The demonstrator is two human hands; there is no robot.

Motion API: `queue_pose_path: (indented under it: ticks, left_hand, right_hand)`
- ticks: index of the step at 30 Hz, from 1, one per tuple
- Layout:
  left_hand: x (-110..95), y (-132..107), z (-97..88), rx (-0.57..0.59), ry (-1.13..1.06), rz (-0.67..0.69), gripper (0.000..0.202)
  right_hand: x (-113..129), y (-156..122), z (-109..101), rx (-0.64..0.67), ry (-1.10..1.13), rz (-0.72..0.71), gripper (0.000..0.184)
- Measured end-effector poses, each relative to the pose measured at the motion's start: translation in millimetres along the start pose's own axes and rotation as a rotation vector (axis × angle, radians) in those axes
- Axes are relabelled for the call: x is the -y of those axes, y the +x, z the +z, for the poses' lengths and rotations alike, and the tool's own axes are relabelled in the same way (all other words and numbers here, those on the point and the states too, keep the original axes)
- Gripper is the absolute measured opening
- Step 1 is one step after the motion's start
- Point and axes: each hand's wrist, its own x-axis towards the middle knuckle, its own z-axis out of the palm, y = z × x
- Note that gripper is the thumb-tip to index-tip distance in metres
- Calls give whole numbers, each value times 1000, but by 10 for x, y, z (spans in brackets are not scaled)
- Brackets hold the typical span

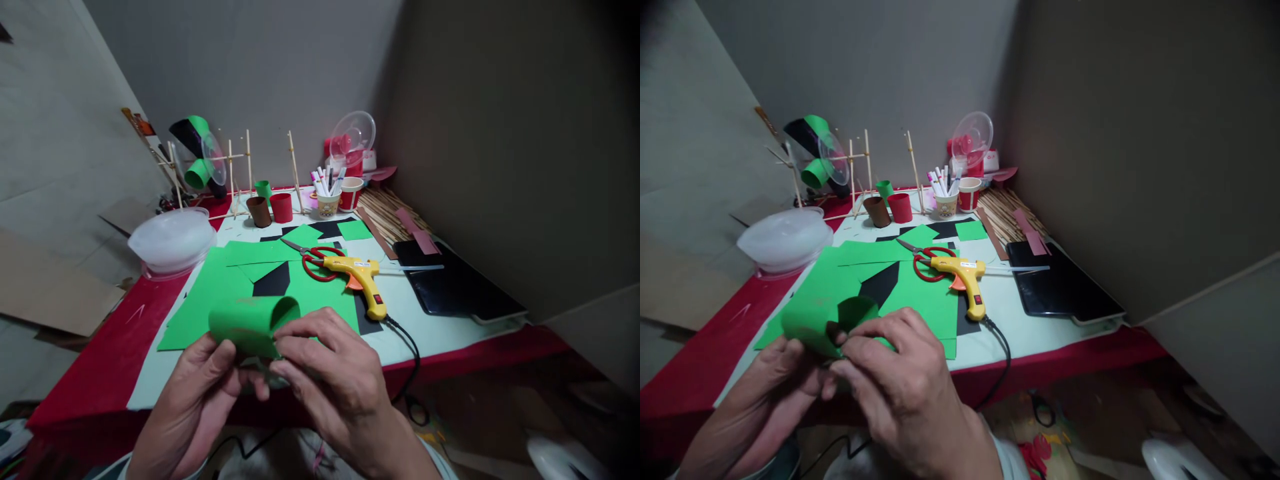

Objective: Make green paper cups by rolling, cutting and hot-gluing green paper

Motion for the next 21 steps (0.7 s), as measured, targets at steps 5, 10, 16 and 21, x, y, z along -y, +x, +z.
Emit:
queue_pose_path:
  ticks: [5, 10, 16, 21]
  left_hand:
    - [-16, -2, 158, -129, -80, 16, 38]
    - [51, -15, 218, -272, -21, 104, 41]
    - [267, -171, 74, -387, 268, 350, 29]
    - [342, -263, 0, -323, 413, 290, 35]
  right_hand:
    - [-22, -30, 30, 56, -42, -27, 16]
    - [1, -64, 21, 23, 83, 149, 8]
    - [95, -67, 72, -140, 375, 559, 5]
    - [99, -83, 130, -183, 379, 527, 17]
